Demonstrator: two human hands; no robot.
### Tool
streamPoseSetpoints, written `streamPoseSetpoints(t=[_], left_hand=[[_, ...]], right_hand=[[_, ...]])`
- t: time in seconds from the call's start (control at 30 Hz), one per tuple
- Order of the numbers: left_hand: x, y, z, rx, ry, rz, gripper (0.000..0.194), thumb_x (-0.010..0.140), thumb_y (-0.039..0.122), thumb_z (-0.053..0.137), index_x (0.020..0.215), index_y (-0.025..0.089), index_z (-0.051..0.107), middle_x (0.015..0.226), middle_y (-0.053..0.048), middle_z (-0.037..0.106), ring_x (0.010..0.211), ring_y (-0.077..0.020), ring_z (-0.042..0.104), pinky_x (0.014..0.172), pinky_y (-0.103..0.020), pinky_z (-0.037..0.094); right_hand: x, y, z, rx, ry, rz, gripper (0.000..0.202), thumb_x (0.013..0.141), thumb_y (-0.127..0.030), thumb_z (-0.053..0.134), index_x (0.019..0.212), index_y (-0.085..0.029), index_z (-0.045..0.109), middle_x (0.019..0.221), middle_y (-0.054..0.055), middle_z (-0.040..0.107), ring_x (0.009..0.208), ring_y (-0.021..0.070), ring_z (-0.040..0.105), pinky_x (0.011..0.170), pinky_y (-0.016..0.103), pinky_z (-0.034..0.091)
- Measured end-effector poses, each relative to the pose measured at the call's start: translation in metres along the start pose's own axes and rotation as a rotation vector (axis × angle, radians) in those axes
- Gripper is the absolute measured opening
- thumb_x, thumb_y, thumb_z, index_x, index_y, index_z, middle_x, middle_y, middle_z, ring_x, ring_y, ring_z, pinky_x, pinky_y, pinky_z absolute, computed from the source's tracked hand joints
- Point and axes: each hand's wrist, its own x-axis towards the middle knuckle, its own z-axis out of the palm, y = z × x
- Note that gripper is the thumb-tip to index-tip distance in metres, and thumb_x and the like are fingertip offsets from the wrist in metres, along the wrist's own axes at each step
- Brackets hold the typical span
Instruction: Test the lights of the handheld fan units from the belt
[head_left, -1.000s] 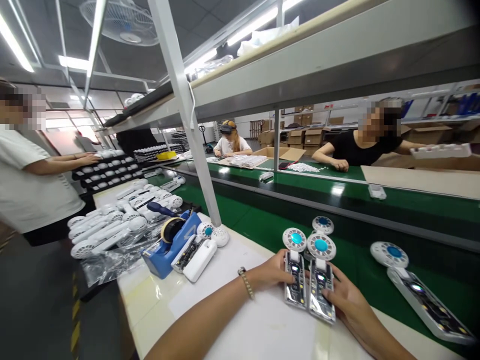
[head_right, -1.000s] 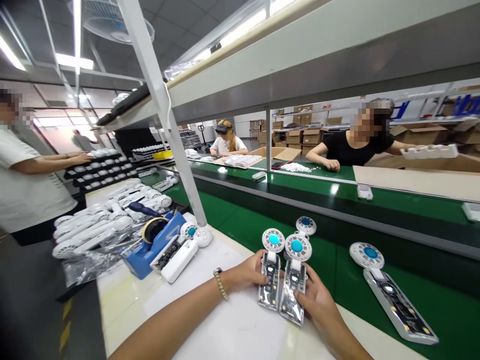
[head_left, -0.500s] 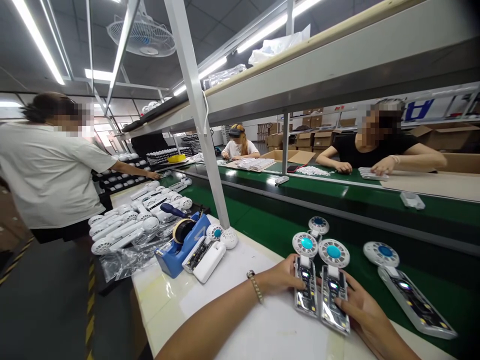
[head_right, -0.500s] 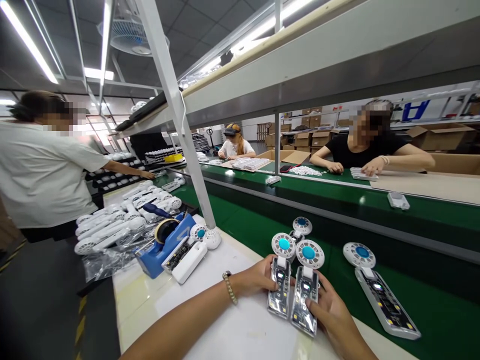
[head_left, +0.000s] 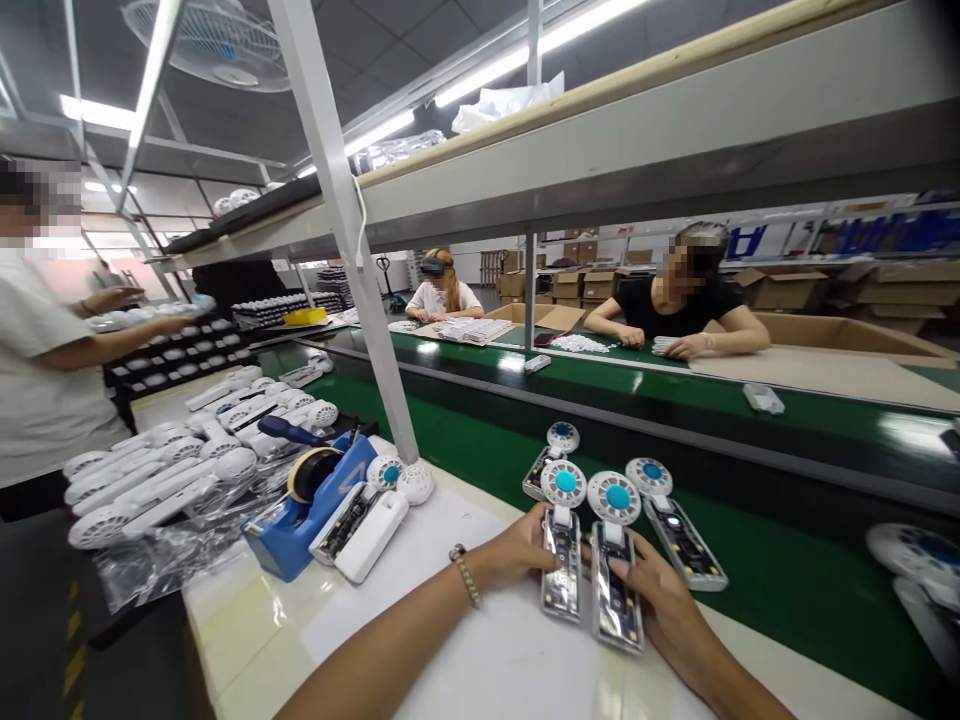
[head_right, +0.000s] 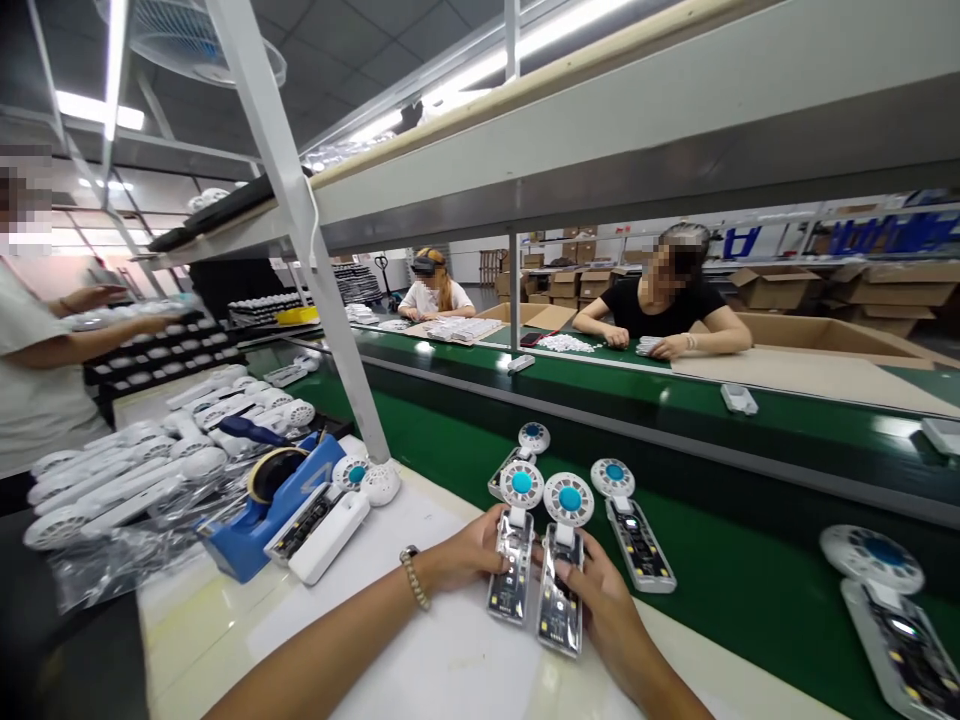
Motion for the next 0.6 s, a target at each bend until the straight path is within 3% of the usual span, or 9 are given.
streamPoseSetpoints(t=[0.07, 0.1, 0.17, 0.2, 0.27, 0.33, 0.47, 0.6], left_hand=[[-0.001, 0.005, 0.005, -0.028, -0.004, -0.097, 0.049, 0.062, 0.032, 0.074, 0.101, 0.017, 0.049, 0.089, -0.007, 0.063, 0.077, -0.0193, 0.063, 0.072, -0.032, 0.046], [-0.001, 0.009, 0.007, -0.031, 0.003, -0.174, 0.045, 0.067, 0.048, 0.066, 0.096, 0.015, 0.052, 0.080, -0.006, 0.063, 0.068, -0.0178, 0.062, 0.066, -0.031, 0.046], [0.001, 0.022, 0.008, 0.051, 0.070, -0.308, 0.065, 0.071, 0.074, 0.034, 0.084, 0.014, 0.055, 0.065, -0.006, 0.061, 0.053, -0.0162, 0.058, 0.055, -0.030, 0.045], [0.003, 0.031, 0.005, 0.187, 0.149, -0.328, 0.075, 0.070, 0.079, 0.020, 0.080, 0.014, 0.056, 0.061, -0.006, 0.060, 0.050, -0.0162, 0.057, 0.051, -0.030, 0.045], [0.011, 0.055, -0.006, 0.587, 0.365, -0.276, 0.083, 0.070, 0.079, 0.008, 0.078, 0.013, 0.057, 0.063, -0.008, 0.061, 0.053, -0.0182, 0.058, 0.051, -0.030, 0.045], [0.022, 0.084, -0.026, 0.977, 0.576, -0.182, 0.080, 0.073, 0.076, 0.013, 0.084, 0.011, 0.059, 0.075, -0.011, 0.064, 0.068, -0.0226, 0.062, 0.057, -0.032, 0.047], [0.045, 0.139, -0.078, 1.275, 0.810, -0.135, 0.055, 0.079, 0.060, 0.044, 0.095, 0.009, 0.057, 0.099, -0.013, 0.060, 0.095, -0.0272, 0.056, 0.075, -0.036, 0.046], [0.049, 0.156, -0.112, 1.463, 0.968, -0.198, 0.030, 0.084, 0.032, 0.053, 0.108, 0.014, 0.053, 0.109, -0.008, 0.056, 0.096, -0.0210, 0.056, 0.081, -0.041, 0.047]], right_hand=[[-0.005, -0.010, 0.006, 0.054, -0.014, 0.100, 0.042, 0.072, -0.053, 0.060, 0.099, -0.021, 0.057, 0.076, 0.006, 0.071, 0.065, 0.0246, 0.066, 0.061, 0.035, 0.051], [-0.008, -0.017, 0.008, 0.066, -0.032, 0.138, 0.045, 0.075, -0.061, 0.050, 0.091, -0.019, 0.060, 0.066, 0.006, 0.069, 0.055, 0.0226, 0.064, 0.054, 0.033, 0.050], [-0.011, -0.033, 0.009, 0.037, -0.049, 0.169, 0.057, 0.075, -0.069, 0.039, 0.076, -0.018, 0.063, 0.049, 0.005, 0.063, 0.041, 0.0190, 0.057, 0.042, 0.028, 0.045], [-0.010, -0.043, 0.007, 0.000, -0.031, 0.169, 0.058, 0.075, -0.070, 0.038, 0.072, -0.017, 0.063, 0.045, 0.005, 0.061, 0.038, 0.0180, 0.055, 0.040, 0.027, 0.043], [-0.002, -0.064, -0.002, -0.100, 0.076, 0.142, 0.055, 0.073, -0.068, 0.044, 0.070, -0.017, 0.063, 0.045, 0.005, 0.062, 0.040, 0.0191, 0.057, 0.041, 0.028, 0.044], [0.013, -0.084, -0.018, -0.272, 0.221, 0.085, 0.048, 0.072, -0.063, 0.051, 0.072, -0.016, 0.062, 0.054, 0.008, 0.066, 0.050, 0.0232, 0.062, 0.047, 0.032, 0.048], [0.051, -0.110, -0.058, -0.832, 0.401, -0.102, 0.032, 0.074, -0.047, 0.054, 0.077, -0.016, 0.059, 0.074, 0.012, 0.069, 0.071, 0.0287, 0.065, 0.062, 0.036, 0.050], [0.074, -0.111, -0.076, -1.130, 0.486, -0.137, 0.030, 0.073, -0.032, 0.054, 0.088, -0.006, 0.058, 0.091, 0.024, 0.065, 0.089, 0.0383, 0.061, 0.074, 0.043, 0.046]])
